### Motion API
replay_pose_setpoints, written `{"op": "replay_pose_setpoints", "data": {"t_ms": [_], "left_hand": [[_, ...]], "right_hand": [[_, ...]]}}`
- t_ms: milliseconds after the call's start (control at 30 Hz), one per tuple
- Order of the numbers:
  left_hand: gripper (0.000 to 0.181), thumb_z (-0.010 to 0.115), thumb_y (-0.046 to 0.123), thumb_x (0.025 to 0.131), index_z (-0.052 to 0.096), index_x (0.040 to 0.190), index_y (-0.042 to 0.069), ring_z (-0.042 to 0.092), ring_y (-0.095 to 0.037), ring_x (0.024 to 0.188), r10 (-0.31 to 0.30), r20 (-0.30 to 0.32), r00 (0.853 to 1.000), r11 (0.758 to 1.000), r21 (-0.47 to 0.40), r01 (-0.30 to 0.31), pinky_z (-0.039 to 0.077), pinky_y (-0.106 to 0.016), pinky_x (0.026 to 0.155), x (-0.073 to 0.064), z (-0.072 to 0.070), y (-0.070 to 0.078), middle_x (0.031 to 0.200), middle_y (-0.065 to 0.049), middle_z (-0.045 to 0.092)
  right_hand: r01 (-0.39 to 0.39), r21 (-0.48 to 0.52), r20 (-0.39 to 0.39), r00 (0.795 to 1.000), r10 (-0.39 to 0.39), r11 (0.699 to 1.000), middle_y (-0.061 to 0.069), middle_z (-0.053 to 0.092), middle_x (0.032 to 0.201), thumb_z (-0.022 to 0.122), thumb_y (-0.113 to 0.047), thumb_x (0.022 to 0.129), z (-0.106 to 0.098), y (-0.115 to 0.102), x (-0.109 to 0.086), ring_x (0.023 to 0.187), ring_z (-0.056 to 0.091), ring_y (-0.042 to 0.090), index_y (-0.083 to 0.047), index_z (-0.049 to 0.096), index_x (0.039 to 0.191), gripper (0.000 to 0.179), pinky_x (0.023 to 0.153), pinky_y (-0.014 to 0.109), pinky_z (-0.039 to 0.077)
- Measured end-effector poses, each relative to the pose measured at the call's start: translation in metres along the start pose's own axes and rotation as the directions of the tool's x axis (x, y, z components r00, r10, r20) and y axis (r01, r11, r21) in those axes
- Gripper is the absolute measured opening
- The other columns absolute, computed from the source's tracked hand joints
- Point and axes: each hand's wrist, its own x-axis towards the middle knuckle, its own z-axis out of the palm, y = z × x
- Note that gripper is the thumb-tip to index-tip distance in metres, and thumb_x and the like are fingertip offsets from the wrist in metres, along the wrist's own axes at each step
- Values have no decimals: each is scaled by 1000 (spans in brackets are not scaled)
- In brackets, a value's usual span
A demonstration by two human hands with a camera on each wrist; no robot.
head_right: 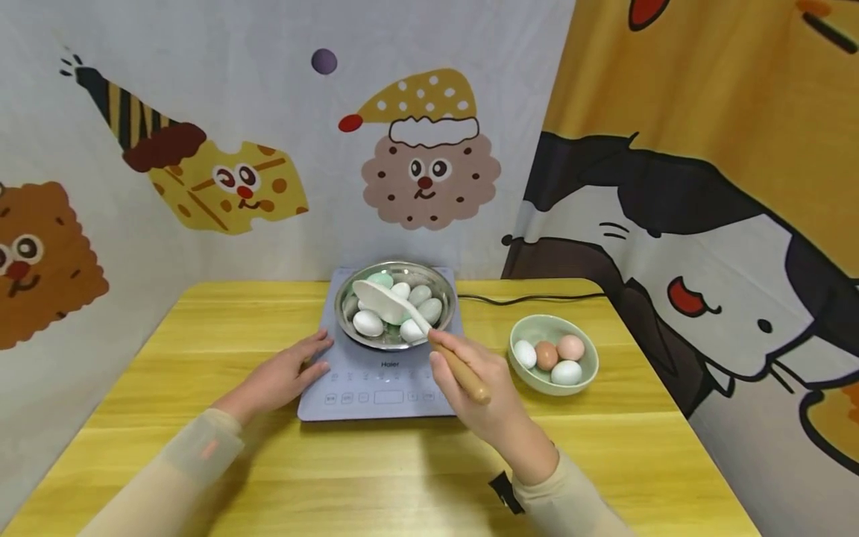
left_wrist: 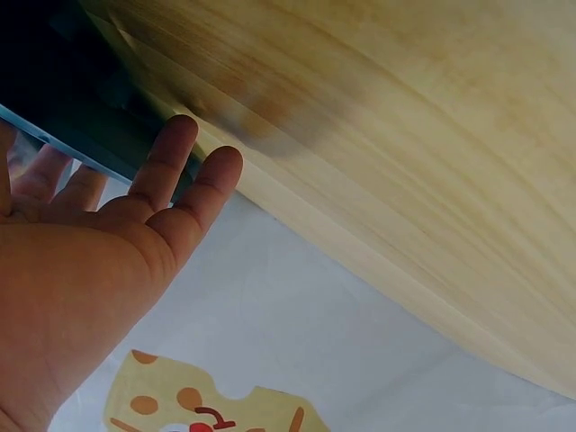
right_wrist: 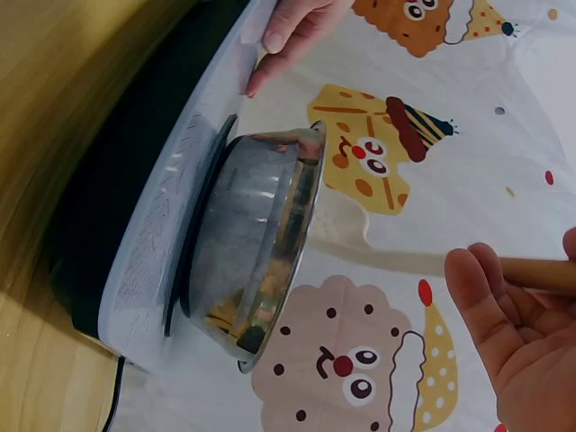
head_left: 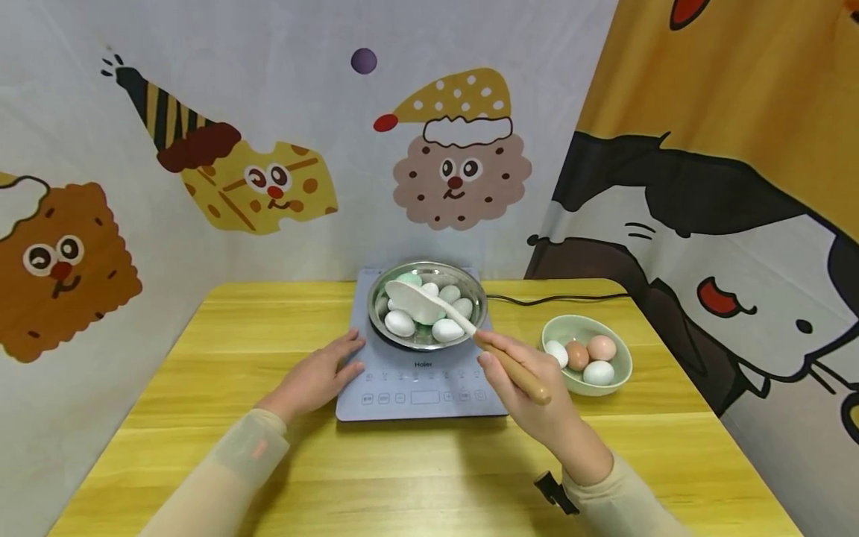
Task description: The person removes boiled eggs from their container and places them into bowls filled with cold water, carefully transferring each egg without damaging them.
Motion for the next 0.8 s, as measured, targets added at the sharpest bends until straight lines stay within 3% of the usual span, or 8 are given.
{"op": "replay_pose_setpoints", "data": {"t_ms": [100, 233, 333, 533, 700, 800], "left_hand": [[58, 57, 37, 112, 46, 163, 11, 37, -43, 159, 1, -2, 1000, 1000, 2, -1, 36, -64, 126, 0, 1, -1, 176, -11, 32], [58, 58, 36, 112, 47, 163, 11, 37, -43, 159, 1, -4, 1000, 1000, 1, -1, 36, -64, 126, -1, 1, 0, 176, -11, 32], [58, 58, 36, 112, 47, 162, 10, 37, -43, 159, 2, -1, 1000, 1000, -1, -2, 35, -65, 126, -1, 1, 0, 176, -12, 31], [58, 58, 35, 112, 47, 162, 10, 36, -43, 159, -4, -2, 1000, 1000, -9, 4, 35, -64, 126, 0, 2, 1, 176, -11, 31], [58, 58, 35, 112, 46, 163, 11, 36, -43, 159, -10, -4, 1000, 1000, -14, 10, 35, -64, 127, -1, 2, 1, 177, -11, 31], [58, 57, 36, 112, 46, 163, 11, 35, -43, 159, -15, -2, 1000, 1000, -16, 15, 35, -64, 127, -2, 2, 1, 177, -12, 30]], "right_hand": [[20, -4, 12, 1000, -20, 1000, 19, 81, 100, 68, -1, 101, 2, 1, -2, 78, 74, 12, 9, 76, 117, 21, 74, 13, 59], [-101, 94, 36, 995, 98, 990, 17, 81, 91, 67, 14, 94, -3, 1, -3, 77, 76, 6, 10, 76, 116, 24, 71, 15, 61], [-140, 51, 96, 986, 135, 989, 12, 81, 90, 69, 12, 91, -14, 3, 0, 73, 72, 0, 6, 77, 117, 28, 65, 14, 59], [-65, -97, 255, 963, 88, 993, 4, 83, 98, 72, -1, 94, -34, 11, 8, 74, 68, 1, -3, 78, 124, 31, 64, 14, 54], [25, -164, 215, 977, 11, 986, 6, 84, 100, 72, -5, 94, -33, 16, 12, 77, 74, 7, -6, 82, 118, 26, 65, 18, 57], [2, -121, 173, 985, 20, 993, 10, 84, 98, 71, 0, 94, -30, 19, 13, 75, 73, 7, -2, 82, 113, 23, 63, 16, 57]]}}
